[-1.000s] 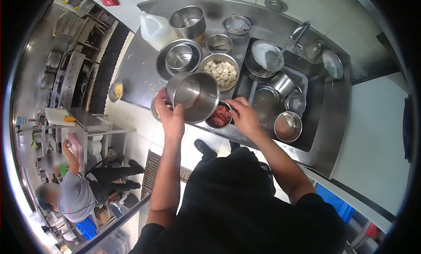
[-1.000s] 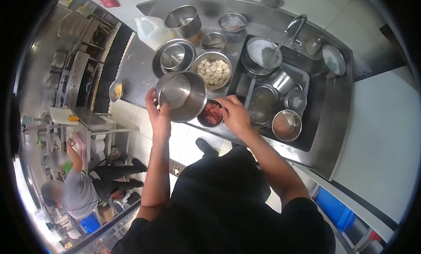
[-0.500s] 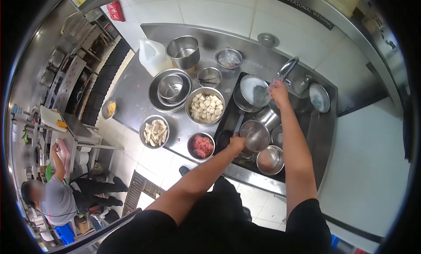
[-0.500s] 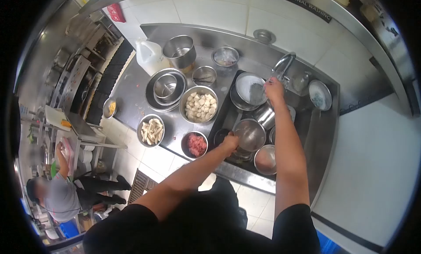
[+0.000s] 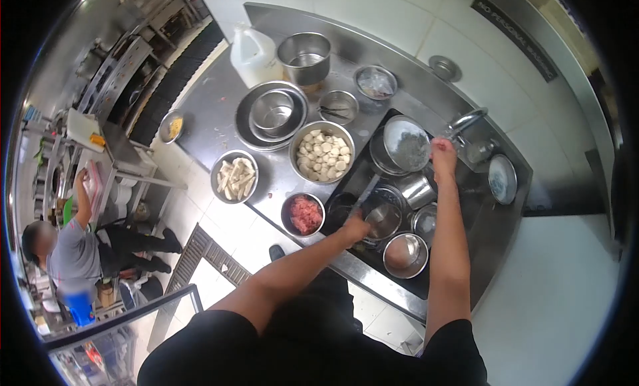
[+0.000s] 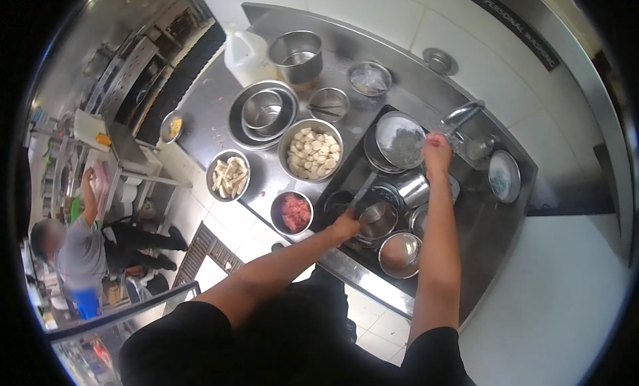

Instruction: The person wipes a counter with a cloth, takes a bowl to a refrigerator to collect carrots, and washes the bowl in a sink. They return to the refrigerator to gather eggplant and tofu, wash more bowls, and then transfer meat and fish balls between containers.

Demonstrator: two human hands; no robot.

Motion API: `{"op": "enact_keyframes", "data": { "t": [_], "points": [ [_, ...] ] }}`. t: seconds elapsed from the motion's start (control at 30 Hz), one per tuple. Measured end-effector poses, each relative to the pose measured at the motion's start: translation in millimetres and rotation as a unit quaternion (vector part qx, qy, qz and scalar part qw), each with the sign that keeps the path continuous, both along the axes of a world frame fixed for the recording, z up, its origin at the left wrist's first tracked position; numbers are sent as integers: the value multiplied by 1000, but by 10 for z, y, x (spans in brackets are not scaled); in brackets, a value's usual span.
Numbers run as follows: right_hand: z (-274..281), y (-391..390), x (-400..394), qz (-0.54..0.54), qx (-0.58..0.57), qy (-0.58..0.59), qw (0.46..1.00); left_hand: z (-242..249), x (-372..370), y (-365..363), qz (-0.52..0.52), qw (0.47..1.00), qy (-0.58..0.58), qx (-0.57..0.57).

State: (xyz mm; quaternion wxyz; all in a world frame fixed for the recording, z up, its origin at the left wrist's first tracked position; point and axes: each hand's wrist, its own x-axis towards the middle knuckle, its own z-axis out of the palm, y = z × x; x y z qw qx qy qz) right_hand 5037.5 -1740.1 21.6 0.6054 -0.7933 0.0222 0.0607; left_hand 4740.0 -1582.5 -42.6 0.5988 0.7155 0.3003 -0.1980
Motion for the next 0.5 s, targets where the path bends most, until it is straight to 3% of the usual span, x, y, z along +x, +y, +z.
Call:
{"op": "enact_keyframes", "data": {
  "t": [0.1, 0.13, 0.17, 0.27, 0.33, 0.37, 0.4, 0.43, 0.47, 0.5],
  "points": [
    [-215, -47, 62, 54, 48, -20, 997, 392, -328, 151, -41, 972, -6, -231],
    [-243, -97, 54, 73, 67, -29, 995, 627, -482, 264, -93, 980, -55, -164],
    [-102, -137, -21, 22, 37, -12, 999, 900, -600, 406, -154, 977, -108, -101],
    [-399, -535, 327, -204, 12, -4, 979, 1645, -917, 905, -187, 963, -8, -192],
    [-1001, -1106, 821, -144, -28, 51, 988, 1997, -1145, 1219, -179, 964, 63, -186],
    [-969, -1061, 782, -164, 32, 114, 979, 2125, -1299, 1378, -168, 968, 82, -166],
    [-1077, -1131, 919, -108, 18, 160, 981, 1969, -1575, 1531, -142, 973, 85, -160],
    [-673, -900, 721, -132, 74, 183, 971, 1966, -1800, 1660, -115, 981, 75, -137],
    [-770, -1043, 864, -73, 128, 189, 971, 1962, -2031, 1767, -90, 987, 66, -115],
    [-833, -1101, 961, -88, 167, 205, 960, 1681, -2418, 1834, -66, 995, 50, -64]
  ]
}}
